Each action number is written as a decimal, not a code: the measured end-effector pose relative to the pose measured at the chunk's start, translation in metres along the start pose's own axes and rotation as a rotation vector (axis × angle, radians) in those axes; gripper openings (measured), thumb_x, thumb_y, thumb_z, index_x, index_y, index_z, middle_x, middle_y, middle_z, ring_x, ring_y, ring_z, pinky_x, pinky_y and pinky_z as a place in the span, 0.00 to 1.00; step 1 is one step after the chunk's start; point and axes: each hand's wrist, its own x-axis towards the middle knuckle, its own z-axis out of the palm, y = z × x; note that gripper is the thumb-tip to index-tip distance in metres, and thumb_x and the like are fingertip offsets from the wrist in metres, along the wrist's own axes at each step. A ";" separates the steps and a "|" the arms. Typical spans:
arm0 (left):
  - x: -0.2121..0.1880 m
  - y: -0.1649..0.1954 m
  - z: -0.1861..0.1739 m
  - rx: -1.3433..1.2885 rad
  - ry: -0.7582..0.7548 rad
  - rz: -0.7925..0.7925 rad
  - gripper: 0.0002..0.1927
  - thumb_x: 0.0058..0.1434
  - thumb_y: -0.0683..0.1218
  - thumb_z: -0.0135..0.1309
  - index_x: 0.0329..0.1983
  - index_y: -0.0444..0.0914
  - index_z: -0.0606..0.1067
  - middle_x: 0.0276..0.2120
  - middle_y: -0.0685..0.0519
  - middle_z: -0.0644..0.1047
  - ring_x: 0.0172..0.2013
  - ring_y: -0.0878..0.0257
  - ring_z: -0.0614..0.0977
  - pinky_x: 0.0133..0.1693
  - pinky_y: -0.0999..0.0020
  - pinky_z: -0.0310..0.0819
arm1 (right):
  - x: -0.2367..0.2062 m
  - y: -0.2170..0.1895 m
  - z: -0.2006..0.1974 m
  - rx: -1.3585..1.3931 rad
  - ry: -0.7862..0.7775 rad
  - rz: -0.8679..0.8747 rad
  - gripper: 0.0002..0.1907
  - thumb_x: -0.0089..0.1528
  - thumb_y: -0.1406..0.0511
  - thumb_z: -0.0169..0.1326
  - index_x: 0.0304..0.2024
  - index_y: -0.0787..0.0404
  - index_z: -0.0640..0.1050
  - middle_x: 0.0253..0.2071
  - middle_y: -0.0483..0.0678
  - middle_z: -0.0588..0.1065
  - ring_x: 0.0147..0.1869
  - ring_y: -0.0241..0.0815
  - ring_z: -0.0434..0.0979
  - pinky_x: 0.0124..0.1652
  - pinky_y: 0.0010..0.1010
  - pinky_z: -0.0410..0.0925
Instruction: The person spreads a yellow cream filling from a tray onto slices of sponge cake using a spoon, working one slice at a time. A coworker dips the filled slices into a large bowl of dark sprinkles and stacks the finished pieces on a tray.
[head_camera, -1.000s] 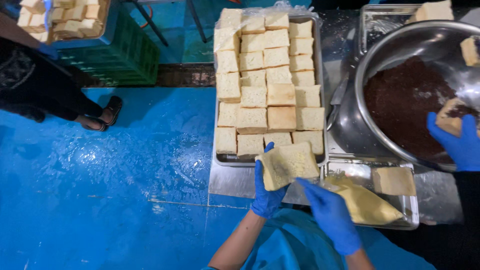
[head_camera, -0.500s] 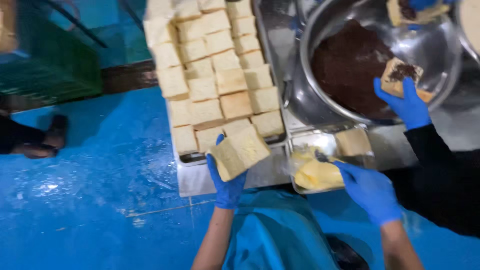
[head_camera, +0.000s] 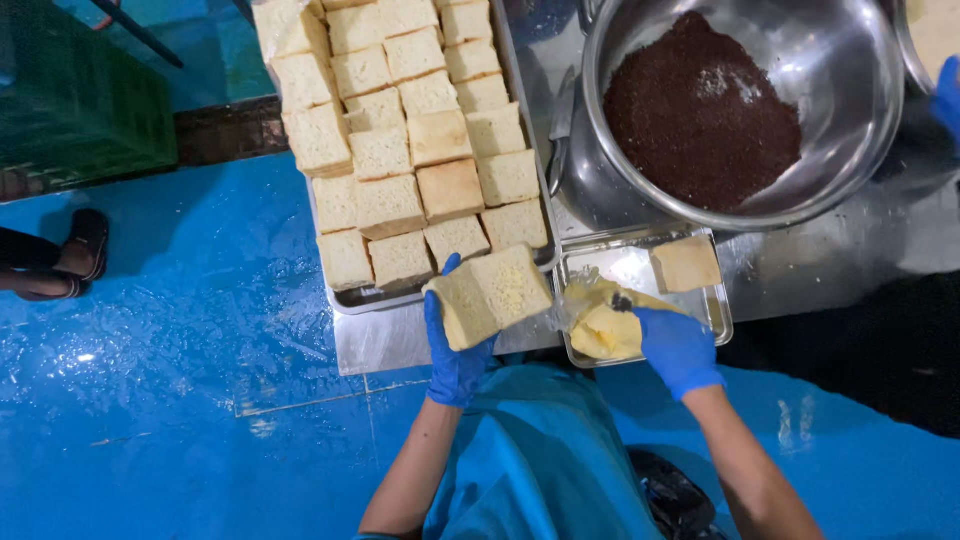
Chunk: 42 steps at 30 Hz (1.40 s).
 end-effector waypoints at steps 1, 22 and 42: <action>-0.001 -0.001 0.001 0.014 0.005 -0.002 0.40 0.66 0.68 0.46 0.77 0.48 0.58 0.68 0.51 0.67 0.68 0.51 0.68 0.65 0.47 0.65 | 0.000 0.001 -0.001 -0.024 0.041 -0.023 0.15 0.63 0.62 0.47 0.47 0.51 0.83 0.42 0.54 0.81 0.44 0.56 0.82 0.44 0.49 0.72; 0.000 0.029 -0.023 -0.127 -0.020 0.177 0.37 0.68 0.66 0.47 0.77 0.48 0.59 0.68 0.52 0.68 0.68 0.53 0.70 0.66 0.51 0.66 | 0.012 0.026 -0.015 -0.189 -0.644 0.152 0.19 0.67 0.52 0.46 0.57 0.35 0.82 0.58 0.42 0.80 0.62 0.44 0.81 0.63 0.39 0.72; -0.008 0.014 0.002 -0.087 -0.071 0.189 0.41 0.69 0.67 0.44 0.79 0.44 0.54 0.71 0.48 0.64 0.71 0.49 0.64 0.70 0.49 0.59 | -0.026 -0.167 -0.132 0.829 -0.203 0.008 0.17 0.62 0.64 0.57 0.53 0.53 0.84 0.46 0.52 0.86 0.49 0.35 0.87 0.49 0.27 0.74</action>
